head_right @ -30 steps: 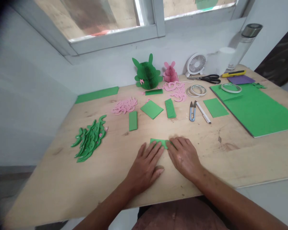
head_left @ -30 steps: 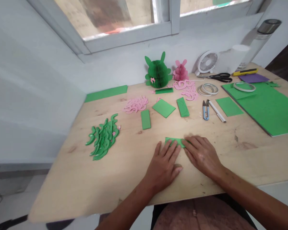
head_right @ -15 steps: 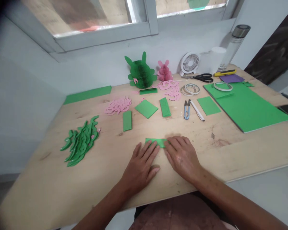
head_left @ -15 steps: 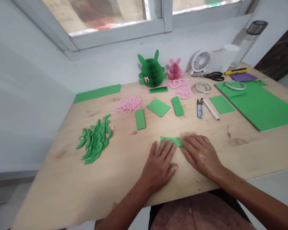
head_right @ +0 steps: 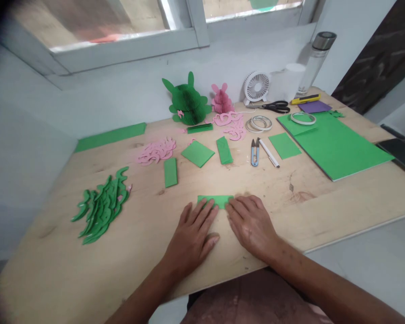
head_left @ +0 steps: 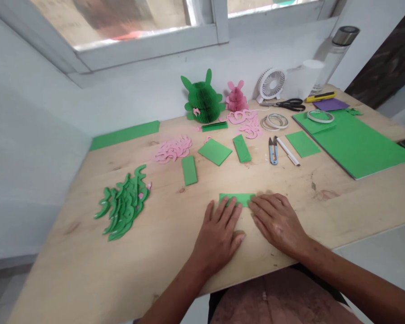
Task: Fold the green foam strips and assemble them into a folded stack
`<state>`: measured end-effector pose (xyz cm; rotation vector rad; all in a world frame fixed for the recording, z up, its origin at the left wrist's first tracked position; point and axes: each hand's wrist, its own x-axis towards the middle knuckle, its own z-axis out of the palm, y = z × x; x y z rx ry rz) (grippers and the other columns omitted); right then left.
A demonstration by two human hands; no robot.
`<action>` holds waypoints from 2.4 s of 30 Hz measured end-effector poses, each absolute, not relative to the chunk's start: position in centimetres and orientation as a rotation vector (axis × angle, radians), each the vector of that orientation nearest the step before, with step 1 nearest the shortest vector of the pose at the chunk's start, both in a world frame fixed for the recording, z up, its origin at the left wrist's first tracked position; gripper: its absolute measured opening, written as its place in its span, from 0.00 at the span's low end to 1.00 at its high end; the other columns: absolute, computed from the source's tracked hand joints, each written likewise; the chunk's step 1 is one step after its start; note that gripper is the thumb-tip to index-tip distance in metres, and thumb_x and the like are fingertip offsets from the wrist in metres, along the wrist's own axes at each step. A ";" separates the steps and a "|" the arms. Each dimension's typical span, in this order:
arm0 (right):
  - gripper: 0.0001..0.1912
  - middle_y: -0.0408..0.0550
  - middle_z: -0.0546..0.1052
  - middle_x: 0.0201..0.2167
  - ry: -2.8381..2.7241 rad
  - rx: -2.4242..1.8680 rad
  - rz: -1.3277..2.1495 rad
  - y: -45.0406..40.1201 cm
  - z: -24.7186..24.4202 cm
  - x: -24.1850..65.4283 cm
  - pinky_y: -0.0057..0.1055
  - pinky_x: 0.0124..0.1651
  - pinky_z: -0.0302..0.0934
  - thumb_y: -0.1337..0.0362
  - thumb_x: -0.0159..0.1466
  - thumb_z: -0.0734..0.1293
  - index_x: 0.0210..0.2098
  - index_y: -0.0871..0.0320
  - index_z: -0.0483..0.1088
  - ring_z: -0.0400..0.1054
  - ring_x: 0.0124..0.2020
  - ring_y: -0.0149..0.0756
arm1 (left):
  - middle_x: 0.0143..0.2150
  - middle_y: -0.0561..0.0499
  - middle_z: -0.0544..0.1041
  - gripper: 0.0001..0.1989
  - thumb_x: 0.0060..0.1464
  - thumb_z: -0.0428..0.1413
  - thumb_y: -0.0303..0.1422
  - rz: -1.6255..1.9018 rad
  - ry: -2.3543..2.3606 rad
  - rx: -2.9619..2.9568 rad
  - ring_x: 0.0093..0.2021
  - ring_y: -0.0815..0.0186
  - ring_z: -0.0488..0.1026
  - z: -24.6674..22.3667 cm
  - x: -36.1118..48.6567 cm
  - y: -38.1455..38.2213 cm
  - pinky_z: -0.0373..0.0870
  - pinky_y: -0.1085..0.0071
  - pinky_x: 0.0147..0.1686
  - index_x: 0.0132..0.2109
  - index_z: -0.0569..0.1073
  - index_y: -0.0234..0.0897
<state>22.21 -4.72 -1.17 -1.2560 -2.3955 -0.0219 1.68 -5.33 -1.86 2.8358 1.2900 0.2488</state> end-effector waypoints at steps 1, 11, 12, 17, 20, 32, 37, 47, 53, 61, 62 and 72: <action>0.13 0.52 0.75 0.45 -2.391 -1.254 -0.022 -4.7 -1.2 22.2 0.43 0.50 0.55 0.68 0.62 0.61 0.46 0.58 0.70 0.65 0.48 0.42 | 0.63 0.44 0.58 0.28 0.57 0.45 0.42 0.253 1.290 2.839 0.63 0.54 0.50 -1.9 1.7 -5.3 0.43 0.52 0.61 0.62 0.57 0.36; 0.13 0.51 0.75 0.45 -2.380 -1.268 -0.032 -4.8 -1.4 22.2 0.43 0.50 0.55 0.68 0.63 0.61 0.46 0.59 0.70 0.65 0.48 0.41 | 0.63 0.46 0.58 0.27 0.58 0.44 0.42 0.256 1.285 2.837 0.64 0.55 0.49 -1.9 1.7 -5.3 0.42 0.52 0.61 0.61 0.57 0.36; 0.13 0.51 0.75 0.45 -2.377 -1.264 -0.036 -4.9 -1.3 22.2 0.43 0.50 0.55 0.68 0.63 0.61 0.46 0.59 0.70 0.65 0.48 0.41 | 0.63 0.46 0.58 0.27 0.58 0.44 0.42 0.252 1.287 2.833 0.64 0.55 0.49 -1.9 1.7 -5.3 0.43 0.52 0.61 0.61 0.57 0.36; 0.12 0.51 0.76 0.43 -2.362 -1.264 -0.022 -4.9 -1.2 22.3 0.43 0.49 0.55 0.68 0.63 0.60 0.44 0.58 0.71 0.66 0.46 0.41 | 0.64 0.46 0.57 0.27 0.58 0.43 0.43 0.232 1.290 2.814 0.64 0.54 0.49 -2.0 1.7 -5.3 0.42 0.52 0.61 0.61 0.57 0.36; 0.12 0.51 0.76 0.43 -2.355 -1.265 -0.014 -5.0 -1.2 22.3 0.42 0.49 0.54 0.69 0.63 0.60 0.44 0.59 0.71 0.66 0.46 0.40 | 0.64 0.46 0.57 0.27 0.58 0.43 0.43 0.233 1.288 2.815 0.64 0.54 0.49 -2.1 1.7 -5.3 0.42 0.52 0.60 0.61 0.58 0.36; 0.11 0.51 0.76 0.43 -2.330 -1.254 -0.022 -5.1 -1.5 22.3 0.43 0.50 0.53 0.69 0.63 0.61 0.44 0.59 0.71 0.66 0.46 0.39 | 0.63 0.45 0.58 0.26 0.58 0.45 0.42 0.237 1.286 2.833 0.63 0.54 0.50 -2.1 1.7 -5.3 0.43 0.52 0.60 0.61 0.59 0.35; 0.11 0.50 0.76 0.43 -2.322 -1.248 -0.028 -5.0 -1.4 22.3 0.43 0.51 0.53 0.69 0.63 0.61 0.44 0.58 0.71 0.66 0.46 0.39 | 0.63 0.45 0.59 0.27 0.57 0.45 0.42 0.241 1.282 2.856 0.63 0.54 0.50 -2.1 1.7 -5.3 0.44 0.52 0.60 0.61 0.59 0.36; 0.10 0.49 0.76 0.43 -2.317 -1.238 -0.042 -5.0 -1.4 22.3 0.42 0.51 0.53 0.69 0.63 0.61 0.43 0.58 0.71 0.66 0.46 0.38 | 0.63 0.46 0.58 0.27 0.58 0.44 0.42 0.225 1.288 2.843 0.63 0.54 0.50 -2.0 1.7 -5.3 0.42 0.52 0.60 0.61 0.58 0.36; 0.10 0.48 0.76 0.43 -2.312 -1.239 -0.026 -5.1 -1.5 22.3 0.43 0.51 0.52 0.69 0.63 0.61 0.42 0.57 0.71 0.66 0.46 0.39 | 0.63 0.46 0.58 0.27 0.57 0.45 0.42 0.230 1.290 2.852 0.63 0.54 0.50 -2.0 1.7 -5.4 0.43 0.52 0.60 0.62 0.57 0.37; 0.11 0.49 0.76 0.43 -2.316 -1.239 -0.038 -5.1 -1.5 22.4 0.43 0.51 0.53 0.69 0.62 0.61 0.43 0.59 0.71 0.66 0.46 0.39 | 0.63 0.46 0.58 0.26 0.57 0.45 0.42 0.226 1.292 2.848 0.63 0.54 0.50 -2.0 1.7 -5.3 0.44 0.52 0.60 0.61 0.58 0.37; 0.11 0.49 0.76 0.43 -2.316 -1.241 -0.039 -5.1 -1.4 22.4 0.43 0.51 0.53 0.69 0.62 0.61 0.43 0.59 0.71 0.66 0.46 0.39 | 0.64 0.46 0.57 0.26 0.57 0.45 0.42 0.222 1.292 2.842 0.63 0.54 0.50 -2.0 1.7 -5.3 0.44 0.52 0.60 0.61 0.58 0.37; 0.11 0.50 0.77 0.41 -2.304 -1.241 -0.033 -5.0 -1.3 22.4 0.43 0.51 0.53 0.69 0.62 0.61 0.42 0.57 0.72 0.67 0.46 0.39 | 0.64 0.46 0.57 0.27 0.57 0.45 0.43 0.229 1.299 2.846 0.63 0.55 0.50 -1.9 1.7 -5.3 0.43 0.52 0.60 0.62 0.56 0.39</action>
